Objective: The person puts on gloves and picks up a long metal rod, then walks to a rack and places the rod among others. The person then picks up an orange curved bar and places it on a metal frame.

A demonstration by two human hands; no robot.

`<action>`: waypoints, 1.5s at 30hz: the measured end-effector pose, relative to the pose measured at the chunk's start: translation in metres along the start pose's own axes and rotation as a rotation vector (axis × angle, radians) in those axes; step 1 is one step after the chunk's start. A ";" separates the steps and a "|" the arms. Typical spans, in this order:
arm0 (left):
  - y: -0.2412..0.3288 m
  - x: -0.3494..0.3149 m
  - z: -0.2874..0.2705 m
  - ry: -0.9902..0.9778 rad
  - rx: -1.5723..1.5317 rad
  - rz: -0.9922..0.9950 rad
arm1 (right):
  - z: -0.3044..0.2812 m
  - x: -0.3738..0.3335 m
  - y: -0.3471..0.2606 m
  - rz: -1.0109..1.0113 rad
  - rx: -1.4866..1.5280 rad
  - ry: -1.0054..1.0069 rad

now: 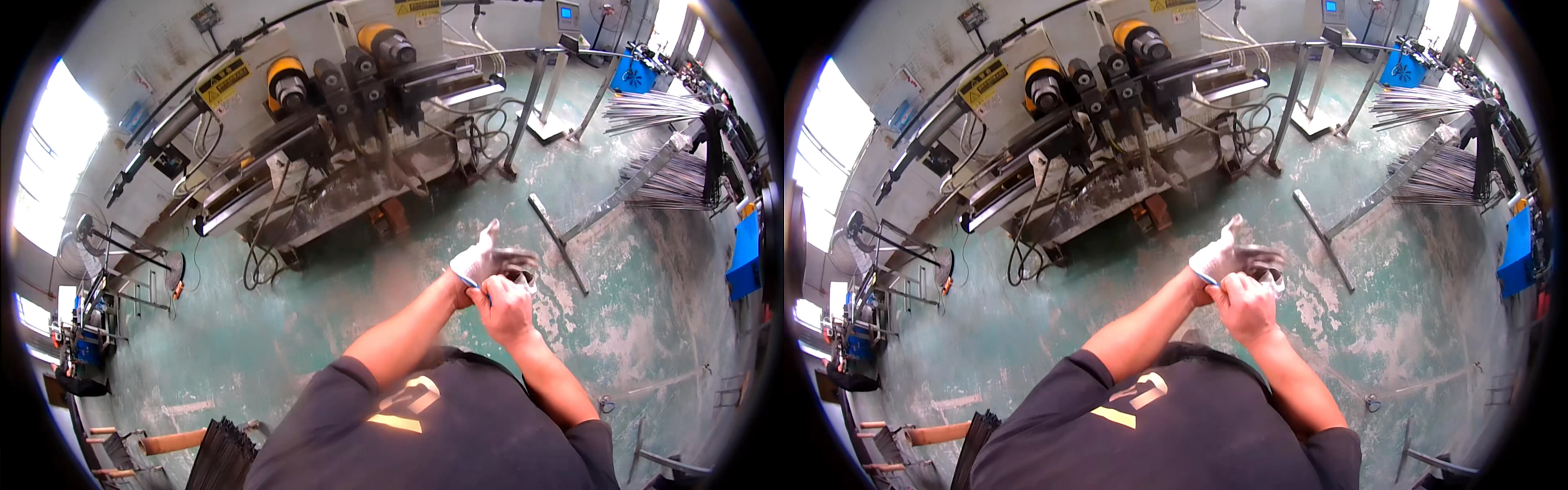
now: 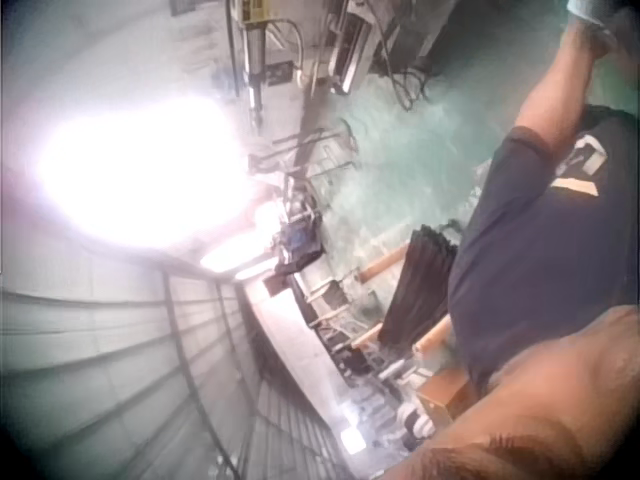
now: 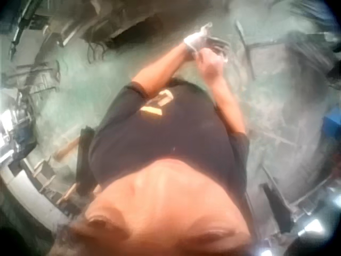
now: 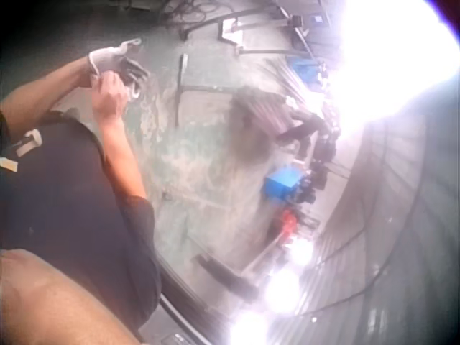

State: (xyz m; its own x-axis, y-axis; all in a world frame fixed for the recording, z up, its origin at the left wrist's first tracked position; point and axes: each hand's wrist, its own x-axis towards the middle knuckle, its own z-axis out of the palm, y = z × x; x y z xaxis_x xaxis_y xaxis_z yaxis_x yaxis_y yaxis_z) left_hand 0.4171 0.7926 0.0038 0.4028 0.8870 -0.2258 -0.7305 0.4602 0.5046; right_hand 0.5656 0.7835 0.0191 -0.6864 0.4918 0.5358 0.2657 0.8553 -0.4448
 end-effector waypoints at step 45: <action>-0.180 0.037 -0.174 0.609 1.215 0.405 | -0.006 0.004 0.035 0.163 0.092 -0.345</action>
State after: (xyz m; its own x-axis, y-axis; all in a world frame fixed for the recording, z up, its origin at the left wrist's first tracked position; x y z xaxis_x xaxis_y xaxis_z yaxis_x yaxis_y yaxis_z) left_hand 0.4681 0.7492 -0.2401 -0.2422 0.9686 -0.0560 0.3107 0.1321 0.9413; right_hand 0.5765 0.8165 0.0096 -0.8317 0.5228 0.1868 0.3391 0.7448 -0.5747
